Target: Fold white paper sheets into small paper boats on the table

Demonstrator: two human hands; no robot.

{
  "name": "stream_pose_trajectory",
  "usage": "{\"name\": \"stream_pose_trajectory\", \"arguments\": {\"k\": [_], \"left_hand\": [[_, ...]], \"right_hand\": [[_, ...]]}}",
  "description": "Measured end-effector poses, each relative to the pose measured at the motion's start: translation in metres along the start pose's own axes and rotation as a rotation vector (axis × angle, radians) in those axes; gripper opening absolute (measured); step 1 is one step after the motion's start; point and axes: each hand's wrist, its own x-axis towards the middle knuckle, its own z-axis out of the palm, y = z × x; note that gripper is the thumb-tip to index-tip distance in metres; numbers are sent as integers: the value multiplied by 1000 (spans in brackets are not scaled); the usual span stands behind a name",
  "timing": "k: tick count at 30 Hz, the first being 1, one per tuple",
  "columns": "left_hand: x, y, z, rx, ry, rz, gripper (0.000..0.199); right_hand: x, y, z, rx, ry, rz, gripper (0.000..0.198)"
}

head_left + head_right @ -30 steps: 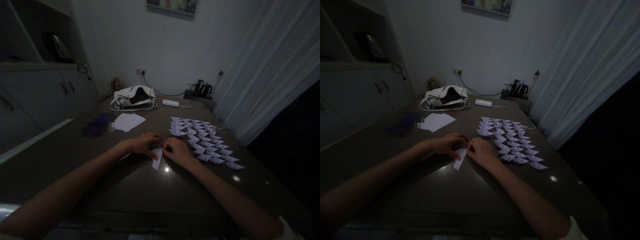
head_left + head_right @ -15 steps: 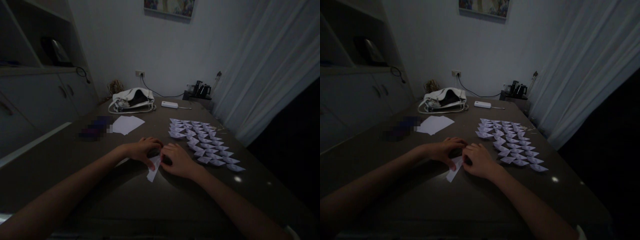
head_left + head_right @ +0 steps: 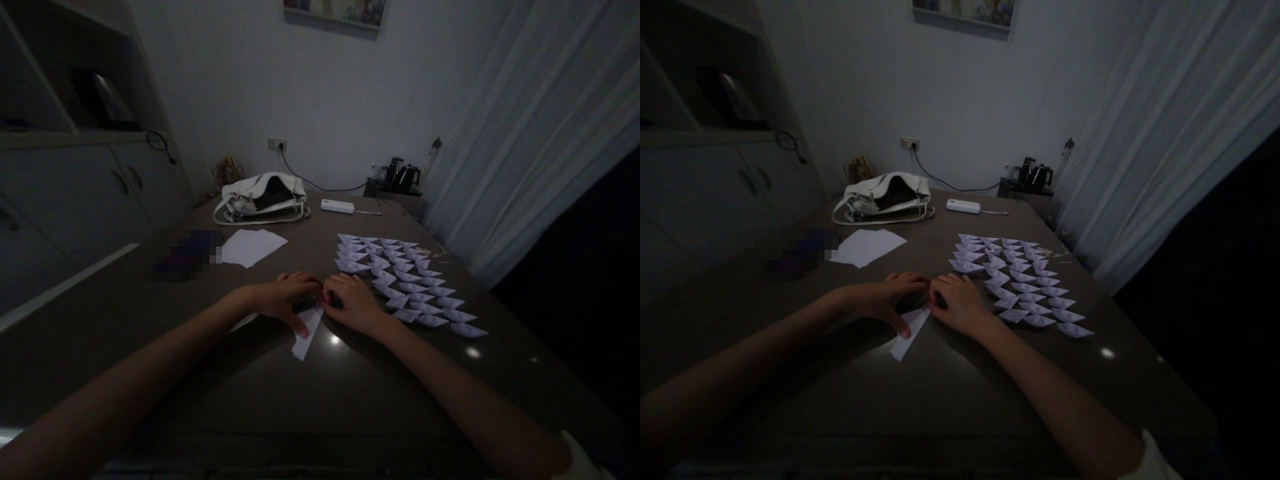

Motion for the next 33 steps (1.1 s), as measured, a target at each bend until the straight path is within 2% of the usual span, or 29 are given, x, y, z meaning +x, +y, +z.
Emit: {"name": "stream_pose_trajectory", "arguments": {"k": [8, 17, 26, 33], "left_hand": [[-1, -1, 1, -22, 21, 28, 69], [0, 2, 0, 31, -20, -48, 85], [-2, 0, -1, -4, -2, 24, 67], [-1, -1, 1, -7, 0, 14, 71]], "right_hand": [[-2, 7, 1, 11, 26, 29, 12], [-5, -12, -1, 14, -30, -136, 12], [-2, 9, 1, 52, 8, -5, 13], [-4, 4, 2, 107, 93, -13, 17]]}}
